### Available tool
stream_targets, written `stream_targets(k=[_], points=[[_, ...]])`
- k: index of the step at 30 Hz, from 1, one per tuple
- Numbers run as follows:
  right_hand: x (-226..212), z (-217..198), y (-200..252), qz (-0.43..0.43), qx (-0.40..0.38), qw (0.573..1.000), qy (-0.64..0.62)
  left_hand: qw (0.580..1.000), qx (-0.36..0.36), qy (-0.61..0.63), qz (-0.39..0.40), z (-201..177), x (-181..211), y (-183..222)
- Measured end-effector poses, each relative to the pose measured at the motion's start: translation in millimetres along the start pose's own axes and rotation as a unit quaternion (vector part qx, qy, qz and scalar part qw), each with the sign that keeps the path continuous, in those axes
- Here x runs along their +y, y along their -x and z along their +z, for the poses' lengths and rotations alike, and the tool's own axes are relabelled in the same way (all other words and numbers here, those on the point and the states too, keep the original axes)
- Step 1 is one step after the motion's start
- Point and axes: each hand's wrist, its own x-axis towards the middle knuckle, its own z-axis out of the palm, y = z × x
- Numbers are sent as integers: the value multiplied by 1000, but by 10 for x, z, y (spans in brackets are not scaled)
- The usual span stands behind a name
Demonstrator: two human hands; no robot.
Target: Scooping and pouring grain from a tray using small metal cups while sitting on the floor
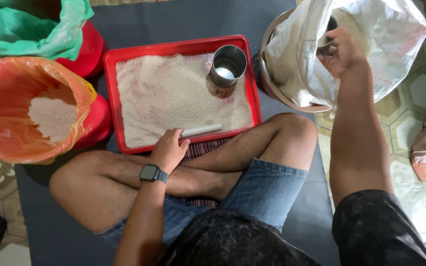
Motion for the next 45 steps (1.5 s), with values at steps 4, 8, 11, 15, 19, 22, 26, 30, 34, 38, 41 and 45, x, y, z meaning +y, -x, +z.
stream_targets(k=[4, 8, 11, 15, 19, 22, 26, 30, 34, 38, 41, 45], points=[[-181, 254, 387, -3, 39, 975, -217, 1000, -9, -12, -10, -15, 20, -9], [-146, 242, 433, -42, 81, 968, -233, 1000, -18, -10, -10, -11, 22, -32], [-138, 186, 408, -60, 112, 962, -243, 1000, -16, -3, -13, 13, -2, -23], [-230, -6, 414, -73, 90, 948, -297, 1000, 5, 10, 1, 98, -77, -51], [-556, 306, 1061, -122, 96, 950, -272, 999, 17, 31, 22, 175, -133, -101], [-713, 782, 1791, -179, 23, 973, -145, 1000, -21, 20, -4, 83, -46, -66], [-774, 1069, 2019, -184, -24, 970, -159, 1000, -2, 27, -4, 173, -99, -87], [-579, 1333, 1857, -184, -95, 964, -168, 1000, 5, 24, -11, 183, -111, -73], [-155, 1660, 1604, -268, -151, 951, 12, 1000, 13, 25, -12, 173, -100, -56], [399, 1979, 1288, -289, -67, 947, 121, 1000, -4, 9, -17, 95, -41, -14], [713, 2197, 1223, -385, 23, 815, 431, 1000, -7, -3, -17, 141, -81, -40], [1024, 2359, 1192, -534, -51, 719, 442, 1000, 15, 0, -4, 209, -126, -65]])
